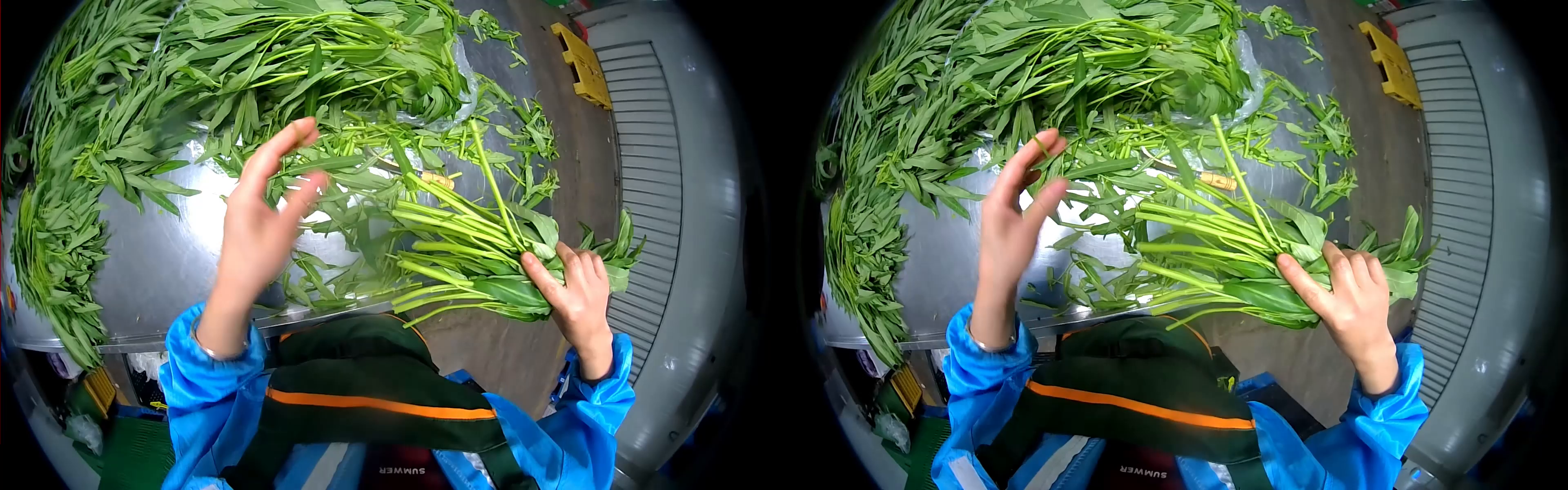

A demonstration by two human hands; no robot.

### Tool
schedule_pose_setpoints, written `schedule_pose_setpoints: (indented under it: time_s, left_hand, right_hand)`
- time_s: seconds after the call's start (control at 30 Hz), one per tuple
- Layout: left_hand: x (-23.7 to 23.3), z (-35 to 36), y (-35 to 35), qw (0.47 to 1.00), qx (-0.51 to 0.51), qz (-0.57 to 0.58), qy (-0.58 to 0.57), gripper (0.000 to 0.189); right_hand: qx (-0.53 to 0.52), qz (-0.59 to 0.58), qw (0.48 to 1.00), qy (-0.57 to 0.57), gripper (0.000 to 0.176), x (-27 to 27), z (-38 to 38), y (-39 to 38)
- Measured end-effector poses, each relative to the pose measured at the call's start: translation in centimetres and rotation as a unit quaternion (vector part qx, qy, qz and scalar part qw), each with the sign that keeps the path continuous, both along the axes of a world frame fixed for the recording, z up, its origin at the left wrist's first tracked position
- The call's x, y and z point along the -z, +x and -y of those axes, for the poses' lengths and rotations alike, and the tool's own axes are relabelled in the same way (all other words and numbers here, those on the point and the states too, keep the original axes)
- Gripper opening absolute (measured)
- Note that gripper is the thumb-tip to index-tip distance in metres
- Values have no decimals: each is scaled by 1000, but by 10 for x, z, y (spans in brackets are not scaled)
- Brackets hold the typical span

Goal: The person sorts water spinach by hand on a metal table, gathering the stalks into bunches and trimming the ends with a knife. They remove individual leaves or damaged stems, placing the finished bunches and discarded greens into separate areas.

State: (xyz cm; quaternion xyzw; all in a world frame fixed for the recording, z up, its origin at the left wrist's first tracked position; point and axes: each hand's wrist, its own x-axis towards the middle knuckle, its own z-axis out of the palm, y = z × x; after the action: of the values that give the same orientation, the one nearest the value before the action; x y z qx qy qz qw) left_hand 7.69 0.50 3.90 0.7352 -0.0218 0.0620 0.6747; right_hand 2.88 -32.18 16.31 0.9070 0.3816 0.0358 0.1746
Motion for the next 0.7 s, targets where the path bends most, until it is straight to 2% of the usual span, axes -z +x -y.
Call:
schedule_pose_setpoints:
  time_s: [0.03, 0.1, 0.17, 0.27, 0.3, 0.33, 0.37, 0.4, 0.43, 0.47, 0.5, 0.53, 0.57, 0.6, 0.63, 0.7]
  left_hand:
    - [-6, 5, -9, 970, -4, 162, 179, 32]
    - [-18, 18, -32, 939, 178, 198, 217, 37]
    - [-27, 40, -38, 938, 253, 132, 197, 32]
    - [-11, 36, -32, 952, 304, 14, 38, 23]
    - [-8, 30, -30, 953, 272, -107, -74, 20]
    - [-6, 21, -27, 928, 231, -227, -185, 17]
    - [-2, 5, -21, 912, 193, -258, -253, 16]
    - [19, -12, -18, 903, 188, -237, -306, 18]
    - [17, -29, -12, 912, 204, -286, -211, 20]
    - [29, -29, -9, 950, 165, -247, -100, 28]
    - [33, -29, -13, 980, 133, -123, 82, 33]
    - [24, -25, -17, 962, 90, 5, 259, 38]
    - [12, -20, -17, 894, 42, 135, 426, 43]
    - [-8, -13, -20, 943, 138, 101, 284, 56]
    - [-31, -5, -21, 963, 229, 61, 130, 68]
    - [-59, 16, -17, 908, 280, 205, 233, 91]
  right_hand:
    - [-1, 0, 1000, -9, 55, 0, -1, 0]
    - [0, -7, 1000, 7, 55, 1, -3, 2]
    - [-6, -12, 1000, 24, 56, 2, -6, 8]
    - [13, -35, 998, 56, 58, 7, 2, 11]
    - [29, -48, 997, 60, 59, 8, 6, 7]
    - [39, -52, 996, 60, 58, 8, 8, 6]
    - [36, -43, 998, 40, 58, 8, 12, 4]
    - [30, -30, 999, 22, 58, 9, 15, 4]
    - [24, -16, 1000, 5, 58, 9, 17, 3]
    - [23, -5, 1000, -18, 58, 8, 14, 2]
    - [15, -11, 999, -30, 58, 7, 10, 0]
    - [3, -16, 999, -41, 58, 4, 4, 0]
    - [-9, -18, 999, -51, 58, 3, -2, 2]
    - [-19, -22, 997, -65, 61, 1, -8, -1]
    - [-34, -38, 995, -86, 62, -3, -15, -2]
    - [-62, -55, 993, -84, 60, -10, -31, -4]
